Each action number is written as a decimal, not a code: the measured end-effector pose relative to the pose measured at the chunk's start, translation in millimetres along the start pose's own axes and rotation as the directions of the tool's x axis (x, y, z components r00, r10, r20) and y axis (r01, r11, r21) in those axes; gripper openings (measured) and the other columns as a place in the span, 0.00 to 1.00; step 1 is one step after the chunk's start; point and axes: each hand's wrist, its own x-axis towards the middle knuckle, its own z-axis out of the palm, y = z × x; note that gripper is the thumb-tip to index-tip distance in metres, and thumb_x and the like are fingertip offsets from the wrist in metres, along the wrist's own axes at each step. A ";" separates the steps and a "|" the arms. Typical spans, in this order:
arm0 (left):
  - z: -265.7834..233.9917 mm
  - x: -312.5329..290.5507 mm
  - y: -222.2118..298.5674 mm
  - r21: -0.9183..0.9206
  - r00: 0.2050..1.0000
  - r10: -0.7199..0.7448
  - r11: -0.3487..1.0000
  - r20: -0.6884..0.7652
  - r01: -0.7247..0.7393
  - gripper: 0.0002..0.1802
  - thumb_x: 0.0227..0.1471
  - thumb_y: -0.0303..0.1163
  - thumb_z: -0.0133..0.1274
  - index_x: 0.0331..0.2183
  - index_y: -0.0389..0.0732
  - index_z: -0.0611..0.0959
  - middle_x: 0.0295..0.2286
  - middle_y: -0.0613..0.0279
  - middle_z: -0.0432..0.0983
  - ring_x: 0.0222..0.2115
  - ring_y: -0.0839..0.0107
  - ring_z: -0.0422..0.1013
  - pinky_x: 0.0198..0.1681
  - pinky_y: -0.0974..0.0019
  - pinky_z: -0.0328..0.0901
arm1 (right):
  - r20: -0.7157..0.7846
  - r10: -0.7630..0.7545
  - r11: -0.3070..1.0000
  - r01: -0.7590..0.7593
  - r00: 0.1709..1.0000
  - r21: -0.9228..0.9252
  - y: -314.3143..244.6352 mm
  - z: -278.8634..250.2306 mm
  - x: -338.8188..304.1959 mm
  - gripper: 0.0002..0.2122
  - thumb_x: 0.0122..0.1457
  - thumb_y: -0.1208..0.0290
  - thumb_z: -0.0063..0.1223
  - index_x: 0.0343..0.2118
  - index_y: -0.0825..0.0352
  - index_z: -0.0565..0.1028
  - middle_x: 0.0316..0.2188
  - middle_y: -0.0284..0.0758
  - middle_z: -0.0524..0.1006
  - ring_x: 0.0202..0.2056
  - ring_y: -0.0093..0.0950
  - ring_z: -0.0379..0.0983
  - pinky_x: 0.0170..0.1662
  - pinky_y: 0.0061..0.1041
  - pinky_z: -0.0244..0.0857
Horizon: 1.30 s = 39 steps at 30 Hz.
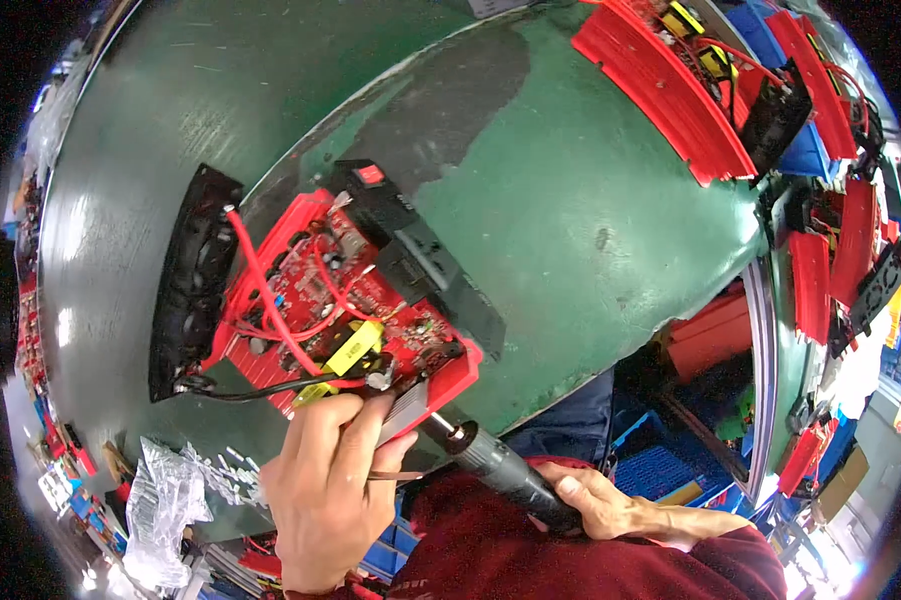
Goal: Assemble electronic circuit boards and components into red plastic housings using an electric screwdriver.
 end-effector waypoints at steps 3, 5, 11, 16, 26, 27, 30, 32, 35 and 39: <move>5.8 1.2 -14.5 -0.051 0.995 0.097 0.994 0.038 -0.095 0.17 0.50 0.36 0.60 0.42 0.40 0.80 0.34 0.67 0.70 0.34 0.71 0.73 0.28 0.68 0.68 | 0.138 0.030 0.978 -0.058 0.990 0.201 0.5 -5.1 9.3 0.43 0.61 0.28 0.29 0.61 0.68 0.65 0.25 0.33 0.76 0.23 0.22 0.69 0.28 0.23 0.61; 1.2 -0.1 -6.7 -0.091 0.996 0.085 0.992 0.023 -0.083 0.18 0.44 0.33 0.66 0.39 0.40 0.82 0.33 0.64 0.72 0.32 0.66 0.74 0.27 0.65 0.69 | 0.161 0.136 0.926 -0.183 0.978 0.331 -7.1 -1.7 5.4 0.46 0.60 0.27 0.26 0.62 0.70 0.63 0.21 0.36 0.74 0.20 0.26 0.67 0.26 0.24 0.59; 12.4 -19.3 -14.1 -0.155 0.957 0.007 0.986 -0.289 -0.054 0.18 0.42 0.31 0.68 0.39 0.42 0.84 0.33 0.64 0.74 0.32 0.66 0.74 0.29 0.65 0.69 | 0.047 -0.077 0.997 0.075 0.996 0.029 -5.3 -15.9 10.2 0.45 0.60 0.26 0.20 0.54 0.70 0.69 0.18 0.37 0.73 0.18 0.27 0.68 0.25 0.26 0.63; -1.2 -69.0 -27.9 -0.327 0.849 -0.404 0.897 -0.339 0.296 0.16 0.49 0.30 0.64 0.42 0.38 0.85 0.41 0.52 0.75 0.36 0.60 0.74 0.39 0.63 0.70 | -0.272 -0.152 0.964 0.081 0.950 -0.254 10.3 -20.8 -12.8 0.33 0.67 0.41 0.21 0.52 0.68 0.70 0.26 0.33 0.77 0.23 0.24 0.69 0.28 0.25 0.63; 10.2 -130.5 -97.7 0.009 0.617 -0.557 0.739 -0.556 0.674 0.19 0.55 0.45 0.59 0.37 0.38 0.89 0.34 0.45 0.82 0.36 0.48 0.76 0.42 0.53 0.70 | -0.182 -0.276 0.925 0.208 0.944 -0.319 13.8 -11.3 -1.5 0.31 0.71 0.44 0.23 0.62 0.66 0.64 0.40 0.33 0.76 0.41 0.25 0.70 0.47 0.30 0.65; 10.8 -130.0 -96.4 0.000 0.613 -0.566 0.734 -0.551 0.679 0.18 0.56 0.44 0.59 0.36 0.37 0.89 0.32 0.44 0.81 0.33 0.47 0.76 0.39 0.52 0.70 | -0.179 -0.297 0.918 0.229 0.938 -0.323 18.5 -12.9 -1.4 0.30 0.72 0.44 0.23 0.62 0.65 0.64 0.39 0.33 0.76 0.40 0.25 0.70 0.46 0.30 0.66; 4.6 -128.3 -100.4 0.058 0.670 -0.551 0.750 -0.498 0.659 0.18 0.56 0.43 0.59 0.36 0.36 0.88 0.31 0.44 0.81 0.31 0.47 0.75 0.37 0.52 0.69 | -0.171 -0.330 0.908 0.262 0.929 -0.328 14.6 -11.4 -1.0 0.29 0.72 0.47 0.23 0.61 0.66 0.64 0.39 0.37 0.77 0.40 0.28 0.72 0.47 0.31 0.66; 2.9 -131.4 -103.6 0.069 0.704 -0.497 0.791 -0.508 0.608 0.18 0.56 0.41 0.59 0.36 0.35 0.88 0.30 0.43 0.81 0.30 0.47 0.74 0.35 0.51 0.68 | -0.178 -0.330 0.910 0.263 0.927 -0.319 15.7 -11.2 -2.4 0.28 0.73 0.49 0.24 0.61 0.67 0.64 0.39 0.41 0.78 0.42 0.31 0.74 0.50 0.34 0.65; 3.0 -129.8 -102.6 0.026 0.719 -0.475 0.825 -0.507 0.564 0.17 0.56 0.40 0.59 0.37 0.35 0.88 0.29 0.43 0.81 0.29 0.48 0.75 0.35 0.51 0.68 | -0.148 -0.366 0.889 0.299 0.919 -0.346 18.3 -16.1 0.8 0.27 0.73 0.49 0.24 0.60 0.68 0.64 0.39 0.43 0.78 0.41 0.33 0.74 0.48 0.35 0.67; -0.8 -123.7 -105.4 -0.085 0.683 -0.598 0.775 -0.420 0.626 0.15 0.55 0.37 0.60 0.37 0.34 0.87 0.28 0.44 0.81 0.30 0.49 0.75 0.37 0.52 0.69 | -0.118 -0.389 0.872 0.324 0.914 -0.366 21.3 -23.4 5.0 0.27 0.73 0.50 0.25 0.60 0.69 0.64 0.37 0.45 0.77 0.37 0.36 0.74 0.44 0.37 0.67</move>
